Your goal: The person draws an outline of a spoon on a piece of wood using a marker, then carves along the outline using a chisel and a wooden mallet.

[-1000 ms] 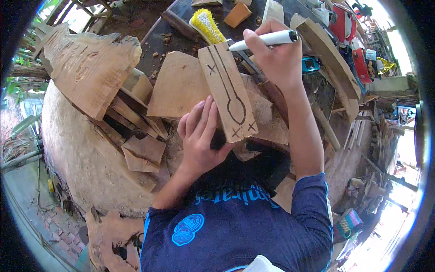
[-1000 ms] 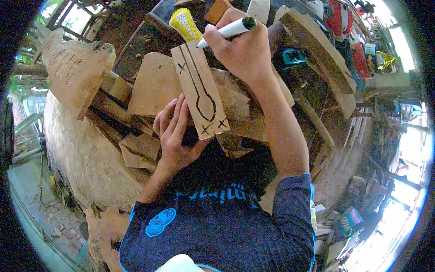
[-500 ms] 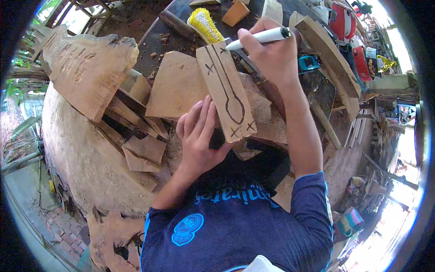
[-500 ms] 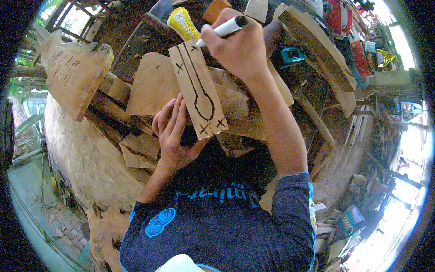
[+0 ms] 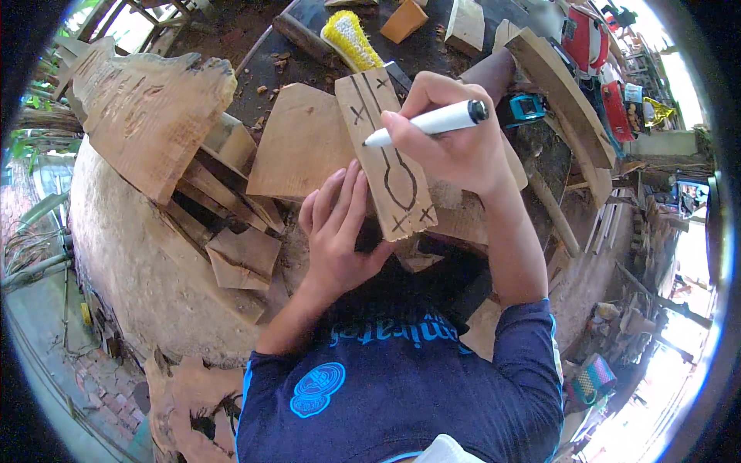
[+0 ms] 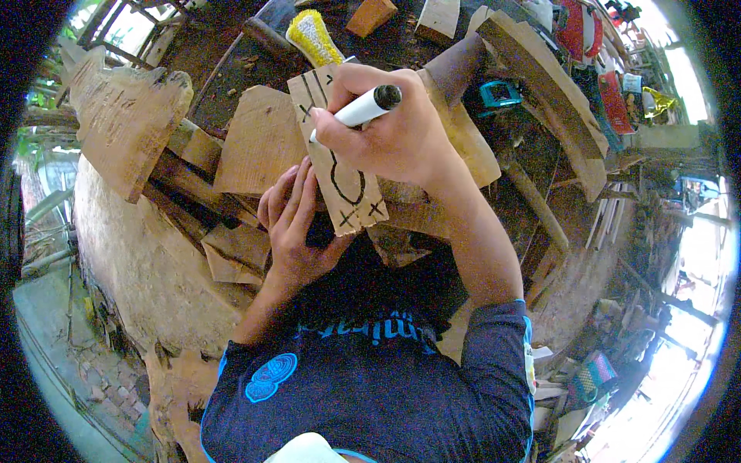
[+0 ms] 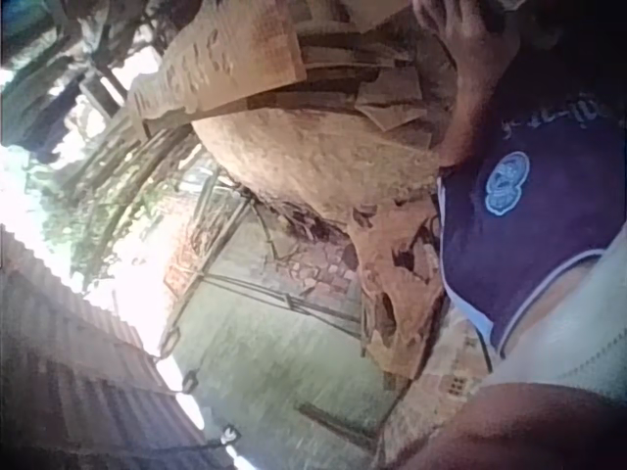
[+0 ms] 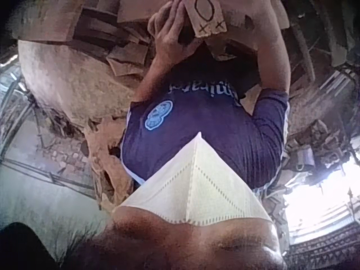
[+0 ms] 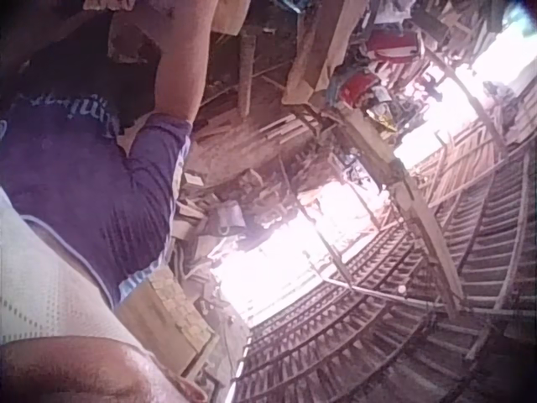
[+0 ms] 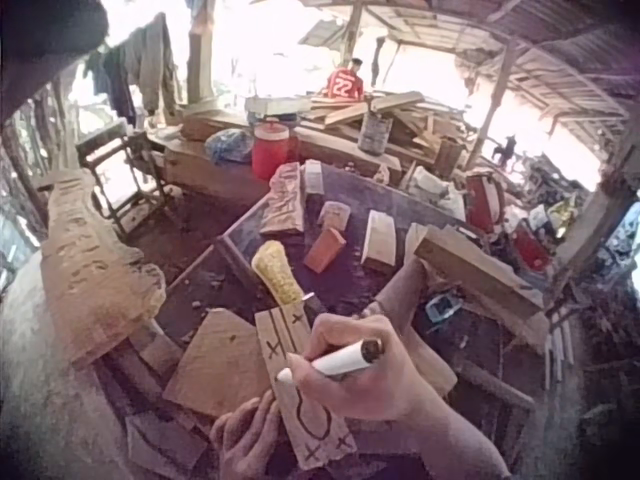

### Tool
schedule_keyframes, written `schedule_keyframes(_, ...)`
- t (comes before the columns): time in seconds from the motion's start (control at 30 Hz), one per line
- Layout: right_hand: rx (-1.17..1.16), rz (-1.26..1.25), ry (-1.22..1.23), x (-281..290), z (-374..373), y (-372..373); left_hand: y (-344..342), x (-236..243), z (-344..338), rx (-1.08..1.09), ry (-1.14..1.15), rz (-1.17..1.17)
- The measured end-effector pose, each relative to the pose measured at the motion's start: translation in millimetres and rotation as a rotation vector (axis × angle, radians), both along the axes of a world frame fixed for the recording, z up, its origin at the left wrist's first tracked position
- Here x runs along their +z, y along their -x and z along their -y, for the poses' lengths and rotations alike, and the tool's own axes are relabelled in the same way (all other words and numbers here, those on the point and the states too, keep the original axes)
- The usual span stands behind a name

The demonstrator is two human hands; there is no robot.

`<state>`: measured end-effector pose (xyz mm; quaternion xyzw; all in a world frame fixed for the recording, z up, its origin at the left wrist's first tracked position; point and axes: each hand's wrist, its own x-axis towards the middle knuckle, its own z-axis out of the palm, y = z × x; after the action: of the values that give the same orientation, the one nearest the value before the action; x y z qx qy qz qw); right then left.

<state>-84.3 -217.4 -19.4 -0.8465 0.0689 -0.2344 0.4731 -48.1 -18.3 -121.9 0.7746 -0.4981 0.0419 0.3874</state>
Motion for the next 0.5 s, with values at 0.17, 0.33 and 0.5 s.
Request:
schedule_keyframes(0.17,0.034,-0.048,0.059,1,4,6,0,0,0,-0.006,0.005,0.005)
schedule_keyframes(0.33,-0.001,0.037,0.037,-2,1,3,0,2,0,-0.006,-0.011,0.011)
schedule_keyframes(0.5,-0.143,0.122,0.046,-14,21,11,0,2,0,0.005,-0.009,0.030)
